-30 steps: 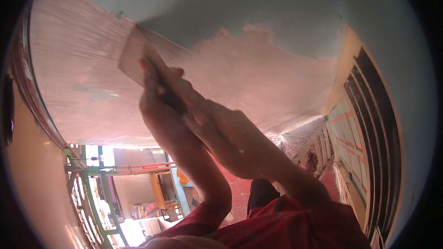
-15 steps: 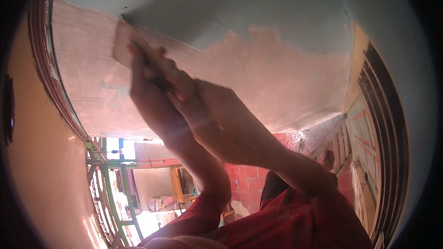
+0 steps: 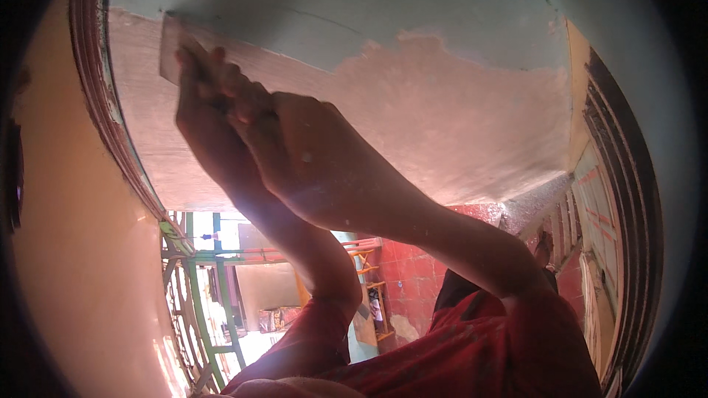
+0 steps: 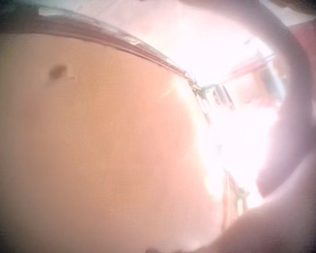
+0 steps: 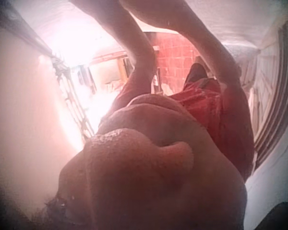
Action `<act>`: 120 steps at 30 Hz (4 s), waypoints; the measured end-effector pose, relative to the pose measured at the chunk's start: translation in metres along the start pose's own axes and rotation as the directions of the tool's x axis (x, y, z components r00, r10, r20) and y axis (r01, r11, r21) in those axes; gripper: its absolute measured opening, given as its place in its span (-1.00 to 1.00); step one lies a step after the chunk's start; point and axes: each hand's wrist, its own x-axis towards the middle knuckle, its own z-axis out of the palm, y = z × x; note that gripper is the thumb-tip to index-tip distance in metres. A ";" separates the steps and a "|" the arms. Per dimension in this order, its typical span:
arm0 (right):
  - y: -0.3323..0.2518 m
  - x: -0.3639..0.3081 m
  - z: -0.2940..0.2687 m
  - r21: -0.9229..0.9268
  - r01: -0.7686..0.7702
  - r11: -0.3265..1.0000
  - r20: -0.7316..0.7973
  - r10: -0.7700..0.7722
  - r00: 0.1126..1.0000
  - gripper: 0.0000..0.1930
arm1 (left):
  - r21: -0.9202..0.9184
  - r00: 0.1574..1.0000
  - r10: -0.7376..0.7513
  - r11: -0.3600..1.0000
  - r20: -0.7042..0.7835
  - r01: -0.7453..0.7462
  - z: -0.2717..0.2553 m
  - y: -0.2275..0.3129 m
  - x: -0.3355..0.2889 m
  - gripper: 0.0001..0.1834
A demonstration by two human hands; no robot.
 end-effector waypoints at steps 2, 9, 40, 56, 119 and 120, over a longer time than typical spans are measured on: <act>0.005 -0.005 0.003 0.036 -0.021 0.999 -0.030 0.022 0.999 -0.55 | 0.069 0.999 -0.023 0.997 0.039 0.020 -0.008 -0.011 -0.003 -0.40; -0.018 0.010 0.003 -0.027 0.041 0.999 0.006 -0.041 0.999 -0.54 | 0.053 0.993 0.111 0.992 0.049 -0.114 0.003 0.015 0.009 -0.43; -0.024 0.019 0.026 0.116 0.227 0.967 -0.090 -0.217 0.972 -0.58 | 0.062 0.981 0.038 0.997 0.193 -0.050 -0.014 0.043 0.023 -0.52; -0.029 0.024 0.025 0.111 0.234 0.966 -0.079 -0.226 0.971 -0.50 | 0.186 0.971 0.045 0.978 0.233 -0.090 -0.013 0.046 0.025 -0.54; 0.106 -0.060 -0.046 -0.344 -0.560 0.754 -0.374 0.437 0.818 -0.40 | -0.177 0.996 -0.092 0.980 -0.011 0.089 -0.039 -0.183 -0.042 -0.42; 0.106 -0.060 -0.046 -0.351 -0.551 0.757 -0.378 0.424 0.823 -0.40 | -0.198 0.997 -0.075 0.977 0.004 0.075 -0.039 -0.181 -0.039 -0.43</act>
